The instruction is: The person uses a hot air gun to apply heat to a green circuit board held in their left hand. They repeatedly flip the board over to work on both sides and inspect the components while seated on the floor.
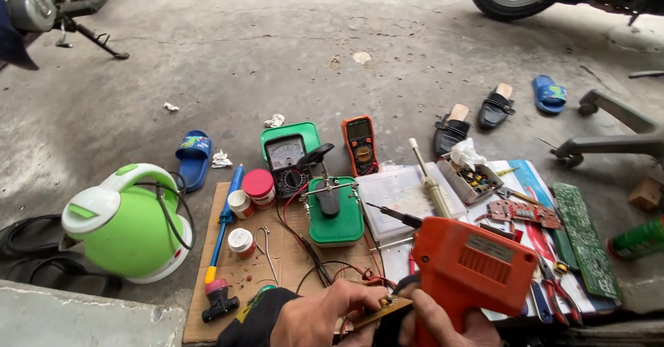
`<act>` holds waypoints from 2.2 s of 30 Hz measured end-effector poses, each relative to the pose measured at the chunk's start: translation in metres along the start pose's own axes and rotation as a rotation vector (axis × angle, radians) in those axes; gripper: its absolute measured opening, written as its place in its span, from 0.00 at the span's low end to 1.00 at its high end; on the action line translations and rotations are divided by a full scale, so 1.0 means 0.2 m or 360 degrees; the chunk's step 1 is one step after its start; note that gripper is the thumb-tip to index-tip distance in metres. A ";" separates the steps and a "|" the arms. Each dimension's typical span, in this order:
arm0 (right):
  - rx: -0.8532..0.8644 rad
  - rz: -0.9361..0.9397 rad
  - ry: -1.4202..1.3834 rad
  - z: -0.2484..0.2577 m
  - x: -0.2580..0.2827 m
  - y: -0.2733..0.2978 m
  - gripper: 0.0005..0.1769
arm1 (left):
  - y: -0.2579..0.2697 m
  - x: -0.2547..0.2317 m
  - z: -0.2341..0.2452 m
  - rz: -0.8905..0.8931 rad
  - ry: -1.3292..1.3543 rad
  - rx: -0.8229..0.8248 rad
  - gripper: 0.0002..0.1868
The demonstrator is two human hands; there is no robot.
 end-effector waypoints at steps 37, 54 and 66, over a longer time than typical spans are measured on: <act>0.0082 0.0131 -0.0119 -0.09 0.10 0.26 0.23 | 0.22 0.08 -0.16 0.0528 0.0702 -0.0354 0.17; 0.0235 0.0130 -0.0144 -0.03 0.05 0.22 0.25 | 0.09 0.09 -0.07 -0.0320 0.0072 0.0026 0.12; 0.0238 0.0182 -0.0183 -0.03 0.03 0.20 0.24 | 0.02 0.09 -0.04 -0.0633 -0.0203 0.0237 0.11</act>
Point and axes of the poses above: each hand's wrist, its own y-axis away from the middle knuckle, its own z-axis out of the back of the hand, x = y × z, the point moved 5 cm from there along -y, towards the middle knuckle, and after that the axes turned 7 degrees about z, right-handed, at the moved point
